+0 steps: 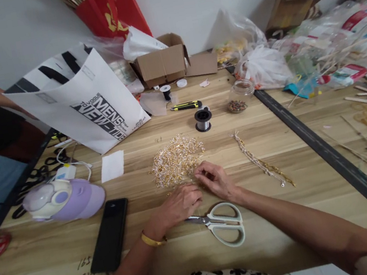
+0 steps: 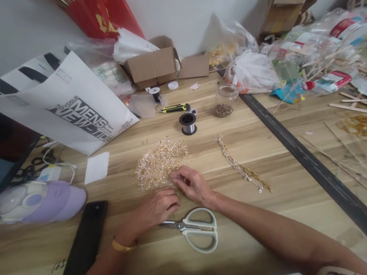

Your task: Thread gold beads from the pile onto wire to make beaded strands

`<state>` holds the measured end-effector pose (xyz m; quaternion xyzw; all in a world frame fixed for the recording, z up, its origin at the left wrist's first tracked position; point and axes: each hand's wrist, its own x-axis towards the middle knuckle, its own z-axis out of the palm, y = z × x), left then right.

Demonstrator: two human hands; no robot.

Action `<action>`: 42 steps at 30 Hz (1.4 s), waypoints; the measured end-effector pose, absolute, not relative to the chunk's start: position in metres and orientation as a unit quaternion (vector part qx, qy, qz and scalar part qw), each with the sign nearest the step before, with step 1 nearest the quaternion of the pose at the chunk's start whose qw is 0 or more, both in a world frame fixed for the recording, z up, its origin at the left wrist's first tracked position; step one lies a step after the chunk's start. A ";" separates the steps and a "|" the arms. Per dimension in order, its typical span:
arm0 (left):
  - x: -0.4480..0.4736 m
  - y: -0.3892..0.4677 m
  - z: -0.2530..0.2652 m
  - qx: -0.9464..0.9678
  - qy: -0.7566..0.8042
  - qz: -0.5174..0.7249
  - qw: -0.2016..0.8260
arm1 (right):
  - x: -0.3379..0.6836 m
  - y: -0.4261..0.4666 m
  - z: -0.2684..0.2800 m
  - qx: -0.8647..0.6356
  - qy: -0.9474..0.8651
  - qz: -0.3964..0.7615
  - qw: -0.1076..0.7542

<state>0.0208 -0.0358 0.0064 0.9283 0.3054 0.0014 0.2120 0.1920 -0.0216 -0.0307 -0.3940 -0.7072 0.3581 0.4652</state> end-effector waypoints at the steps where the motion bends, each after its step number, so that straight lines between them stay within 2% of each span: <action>1: 0.021 -0.036 0.007 0.928 0.306 0.004 0.213 | 0.192 -0.022 -0.031 -0.392 -0.708 0.357 0.466; 6: 0.020 -0.031 0.006 0.906 0.326 0.059 0.262 | 0.193 -0.021 -0.030 -0.391 -0.707 0.360 0.466; 13: 0.010 -0.011 0.008 0.679 0.461 0.299 0.486 | 0.194 -0.022 -0.029 -0.380 -0.702 0.356 0.486; 17: 0.007 -0.007 0.004 0.579 0.483 0.350 0.555 | 0.194 -0.023 -0.028 -0.370 -0.704 0.357 0.490; 42: 0.012 -0.005 -0.006 0.566 0.471 0.347 0.581 | 0.193 -0.025 -0.033 -0.350 -0.745 0.312 0.474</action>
